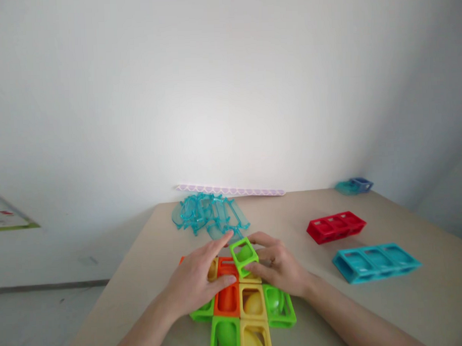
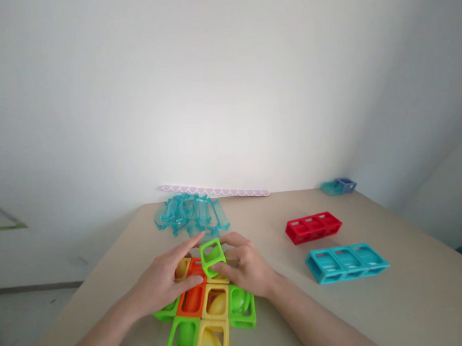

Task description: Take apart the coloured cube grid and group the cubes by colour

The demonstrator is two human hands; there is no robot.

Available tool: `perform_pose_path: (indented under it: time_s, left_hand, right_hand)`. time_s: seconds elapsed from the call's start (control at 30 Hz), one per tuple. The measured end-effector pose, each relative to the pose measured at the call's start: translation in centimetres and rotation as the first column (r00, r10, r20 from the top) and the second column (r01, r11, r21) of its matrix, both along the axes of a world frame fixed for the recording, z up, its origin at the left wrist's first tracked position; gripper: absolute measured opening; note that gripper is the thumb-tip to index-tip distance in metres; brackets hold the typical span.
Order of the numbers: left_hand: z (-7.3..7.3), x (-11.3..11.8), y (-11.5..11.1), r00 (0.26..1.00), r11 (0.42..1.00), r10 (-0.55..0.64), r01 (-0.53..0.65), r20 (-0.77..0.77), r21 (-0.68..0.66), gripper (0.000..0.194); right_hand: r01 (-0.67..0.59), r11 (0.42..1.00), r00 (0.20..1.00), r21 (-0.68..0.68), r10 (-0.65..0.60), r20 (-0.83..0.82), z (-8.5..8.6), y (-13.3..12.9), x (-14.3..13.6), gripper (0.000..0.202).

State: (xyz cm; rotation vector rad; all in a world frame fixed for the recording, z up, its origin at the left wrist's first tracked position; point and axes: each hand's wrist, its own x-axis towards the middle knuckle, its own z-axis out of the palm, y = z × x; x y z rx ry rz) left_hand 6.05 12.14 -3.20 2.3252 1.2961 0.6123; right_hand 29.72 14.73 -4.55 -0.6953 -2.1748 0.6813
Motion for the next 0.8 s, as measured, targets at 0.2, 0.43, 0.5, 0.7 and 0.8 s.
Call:
perform_pose_path:
  time_s: [0.2,0.43,0.5,0.7,0.8]
  left_hand:
    - [0.9,0.1,-0.4,0.986,0.988,-0.147,0.150,-0.081,0.035,0.040]
    - [0.3,0.6,-0.3,0.998,0.999,0.044,-0.043,-0.047,0.021,0.018]
    - [0.0,0.6,-0.2,0.993,0.994,0.103,-0.102,-0.057,0.025,0.018]
    - [0.6,0.6,-0.2,0.999,0.996,-0.025,0.027,-0.030,0.084,0.013]
    - [0.8,0.4,-0.2,0.997,0.993,-0.067,0.071,-0.037,0.099,0.013]
  right_hand:
    - [-0.067,0.988,0.997,-0.136,0.073,0.041,1.1,-0.3,-0.1,0.021]
    - [0.060,0.923,0.974,-0.380,0.029,0.223,1.9,0.6,3.8,0.038]
    - [-0.030,0.891,0.924,-0.452,0.198,0.328,2.1,0.5,4.7,0.045]
    - [-0.122,0.905,0.892,-0.407,0.280,0.354,2.1,-0.5,3.7,0.037]
    - [-0.040,0.847,0.915,-0.531,0.244,0.320,2.0,-0.2,3.4,0.026]
